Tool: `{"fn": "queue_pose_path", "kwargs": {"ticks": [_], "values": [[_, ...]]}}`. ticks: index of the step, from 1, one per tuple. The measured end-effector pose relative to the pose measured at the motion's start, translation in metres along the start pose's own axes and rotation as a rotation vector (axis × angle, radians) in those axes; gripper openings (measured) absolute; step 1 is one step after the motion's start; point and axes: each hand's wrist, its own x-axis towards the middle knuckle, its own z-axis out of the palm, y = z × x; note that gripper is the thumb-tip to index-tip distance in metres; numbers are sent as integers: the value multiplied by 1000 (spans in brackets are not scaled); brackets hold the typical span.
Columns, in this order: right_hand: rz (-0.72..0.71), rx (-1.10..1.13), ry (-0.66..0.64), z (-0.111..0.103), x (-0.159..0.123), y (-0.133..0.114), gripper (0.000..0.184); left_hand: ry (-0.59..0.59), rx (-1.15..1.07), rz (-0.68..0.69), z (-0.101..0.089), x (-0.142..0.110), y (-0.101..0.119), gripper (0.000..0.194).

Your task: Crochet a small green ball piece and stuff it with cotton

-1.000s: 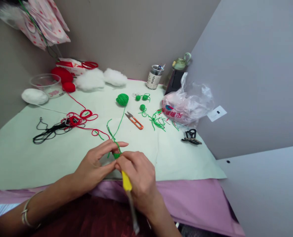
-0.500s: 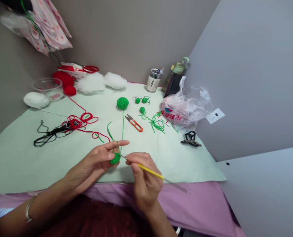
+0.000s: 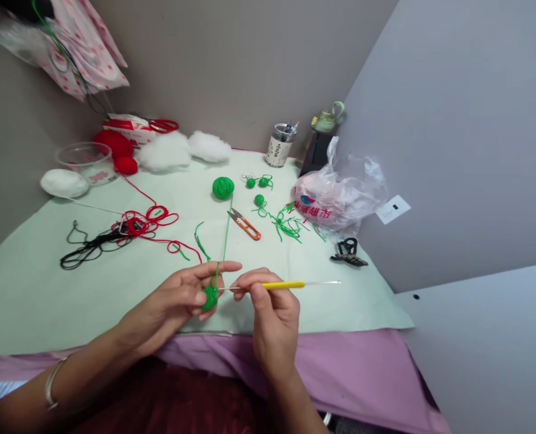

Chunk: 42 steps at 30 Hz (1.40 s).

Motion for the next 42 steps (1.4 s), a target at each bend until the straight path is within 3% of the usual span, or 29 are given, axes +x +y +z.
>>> {"fn": "queue_pose_path", "kwargs": {"ticks": [4, 7, 14, 21, 27, 31, 37, 42], "values": [[86, 122, -3, 0, 5, -6, 20, -86, -69, -32, -3, 1, 1, 40], [134, 178, -23, 1, 6, -6, 21, -40, 4, 17, -2, -1, 0, 40], [-57, -125, -37, 10, 3, -9, 18, 10, 218, 151, 8, -6, 0, 38], [-28, -71, -27, 22, 6, -27, 18, 89, 208, 156, 13, -18, 20, 41], [-128, -96, -81, 43, 8, -40, 19, 75, 274, 169, 17, -27, 44, 67], [-223, -127, -44, 54, 10, -44, 18, 43, 299, 166, 18, -29, 58, 87], [-142, 41, 23, 60, 14, -41, 18, 63, 274, 283, 11, -33, 52, 66], [-53, 174, 7, 67, 15, -45, 22, 76, 278, 313, 6, -40, 46, 65]]}}
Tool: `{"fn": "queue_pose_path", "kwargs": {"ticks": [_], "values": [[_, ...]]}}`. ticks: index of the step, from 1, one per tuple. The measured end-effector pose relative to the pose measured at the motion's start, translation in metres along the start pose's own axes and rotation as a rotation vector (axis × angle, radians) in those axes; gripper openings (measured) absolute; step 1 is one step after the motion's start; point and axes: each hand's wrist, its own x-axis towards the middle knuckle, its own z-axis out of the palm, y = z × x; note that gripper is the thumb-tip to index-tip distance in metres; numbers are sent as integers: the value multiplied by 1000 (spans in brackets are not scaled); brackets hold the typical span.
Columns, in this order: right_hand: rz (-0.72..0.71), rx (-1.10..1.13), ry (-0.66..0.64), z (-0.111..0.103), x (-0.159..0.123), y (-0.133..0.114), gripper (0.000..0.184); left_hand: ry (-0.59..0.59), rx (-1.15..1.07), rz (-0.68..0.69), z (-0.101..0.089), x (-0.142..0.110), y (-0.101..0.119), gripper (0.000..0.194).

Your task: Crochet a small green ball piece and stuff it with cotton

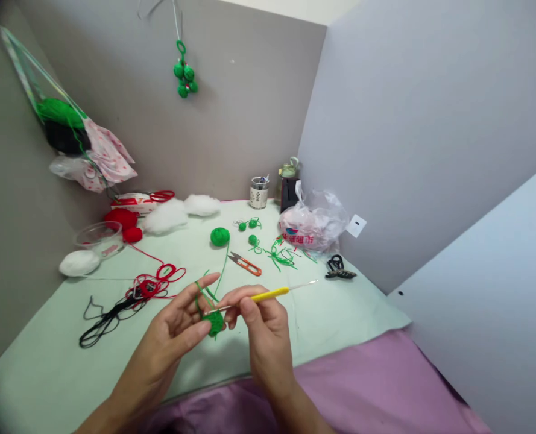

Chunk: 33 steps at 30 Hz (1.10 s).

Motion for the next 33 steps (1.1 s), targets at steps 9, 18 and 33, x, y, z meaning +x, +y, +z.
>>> {"fn": "queue_pose_path", "kwargs": {"ticks": [9, 18, 33], "values": [[-77, -205, -93, -10, -2, -10, 24, 101, 153, 59, 1, -2, -1, 61], [-783, -1011, -284, -16, -13, -9, 32, 210, 55, -20, 15, -3, -4, 66], [-316, -450, -64, -14, -7, 11, 23, 215, 29, -47, 18, 3, -9, 52]]}}
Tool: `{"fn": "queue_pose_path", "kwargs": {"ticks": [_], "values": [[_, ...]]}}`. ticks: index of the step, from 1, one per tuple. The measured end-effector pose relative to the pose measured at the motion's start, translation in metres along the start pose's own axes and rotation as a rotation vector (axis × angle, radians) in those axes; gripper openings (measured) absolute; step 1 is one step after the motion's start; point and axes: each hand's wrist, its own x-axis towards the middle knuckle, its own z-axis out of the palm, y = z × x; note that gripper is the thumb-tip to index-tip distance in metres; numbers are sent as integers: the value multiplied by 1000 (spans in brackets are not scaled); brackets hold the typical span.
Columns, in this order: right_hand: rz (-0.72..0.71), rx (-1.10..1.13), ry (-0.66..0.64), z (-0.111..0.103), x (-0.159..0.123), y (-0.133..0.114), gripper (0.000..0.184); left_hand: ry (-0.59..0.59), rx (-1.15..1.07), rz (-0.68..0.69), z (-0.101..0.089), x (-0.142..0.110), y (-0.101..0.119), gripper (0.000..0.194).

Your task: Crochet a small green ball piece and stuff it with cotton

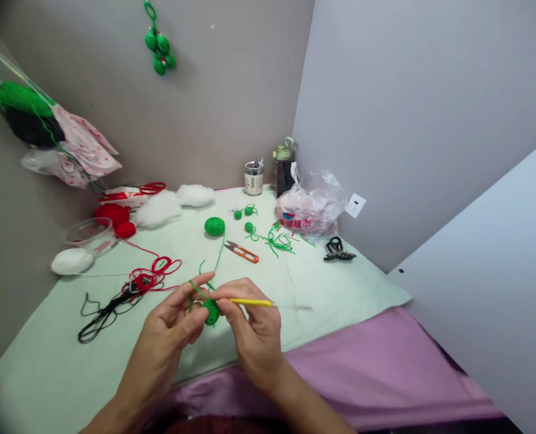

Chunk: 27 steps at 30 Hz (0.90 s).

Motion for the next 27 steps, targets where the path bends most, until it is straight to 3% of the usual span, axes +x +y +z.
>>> {"fn": "queue_pose_path", "kwargs": {"ticks": [3, 5, 8, 10, 12, 18, 22, 27], "values": [[-190, -203, -33, 0, -6, 5, 36, -12, -89, -79, 1, 2, -2, 56], [-218, -235, -21, -3, -6, 7, 35, -87, -210, -201, 1, 5, 0, 56], [19, -29, 74, -8, 0, 5, 20, -152, -346, -308, -1, 9, 4, 46], [196, 174, 94, -10, 4, 4, 21, -121, -344, -281, -2, 11, 5, 41], [284, 290, 57, -10, 6, 4, 23, -90, -265, -214, -2, 11, 3, 39], [222, 178, 9, -4, 4, 4, 20, -99, -61, -103, -1, 6, -3, 44], [228, 233, -11, -4, 1, 4, 19, -97, -101, -119, 1, 5, -1, 55], [379, 387, 56, -9, 1, 10, 23, -190, -253, -238, -2, 9, -1, 56]]}}
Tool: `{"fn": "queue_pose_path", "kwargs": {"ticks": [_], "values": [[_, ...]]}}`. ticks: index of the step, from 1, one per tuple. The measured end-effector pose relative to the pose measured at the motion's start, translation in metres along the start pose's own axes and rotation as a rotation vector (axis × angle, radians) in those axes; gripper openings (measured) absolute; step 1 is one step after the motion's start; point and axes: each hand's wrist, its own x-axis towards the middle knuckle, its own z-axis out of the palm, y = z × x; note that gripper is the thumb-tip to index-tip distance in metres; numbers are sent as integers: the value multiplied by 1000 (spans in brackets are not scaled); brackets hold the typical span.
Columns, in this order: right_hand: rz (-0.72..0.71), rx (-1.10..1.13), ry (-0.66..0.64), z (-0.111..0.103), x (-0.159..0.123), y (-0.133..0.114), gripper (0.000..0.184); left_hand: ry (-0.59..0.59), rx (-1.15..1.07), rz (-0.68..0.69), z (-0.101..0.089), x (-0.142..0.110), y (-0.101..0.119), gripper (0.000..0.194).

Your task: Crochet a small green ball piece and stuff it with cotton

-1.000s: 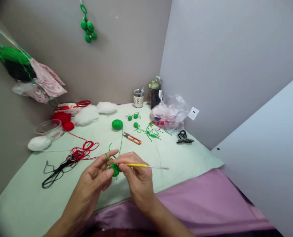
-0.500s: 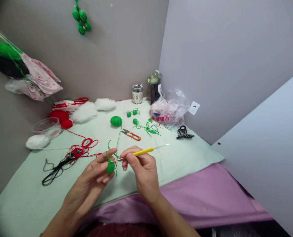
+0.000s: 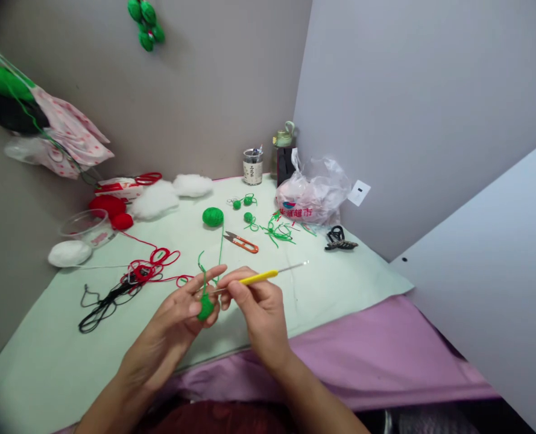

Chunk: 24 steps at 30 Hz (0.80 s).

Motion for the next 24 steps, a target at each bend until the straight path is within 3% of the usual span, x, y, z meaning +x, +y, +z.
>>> {"fn": "queue_pose_path", "kwargs": {"ticks": [3, 6, 10, 13, 19, 24], "values": [[102, 108, 64, -5, 5, -1, 29, -47, -122, -32, -4, 3, 0, 44], [166, 148, 32, -5, 5, -2, 31, -33, -64, 13, -5, 3, -3, 43], [13, -82, -41, -2, 0, -2, 24, 25, 201, 121, -4, 0, -12, 47], [-55, -198, -25, -3, -2, -2, 22, 30, 279, 152, -6, -1, -16, 47], [76, -10, -2, -11, 0, 5, 23, 44, 308, 154, -12, 2, -14, 44], [100, 80, 8, -11, 1, 6, 24, 69, 329, 186, -16, 3, -14, 44]]}}
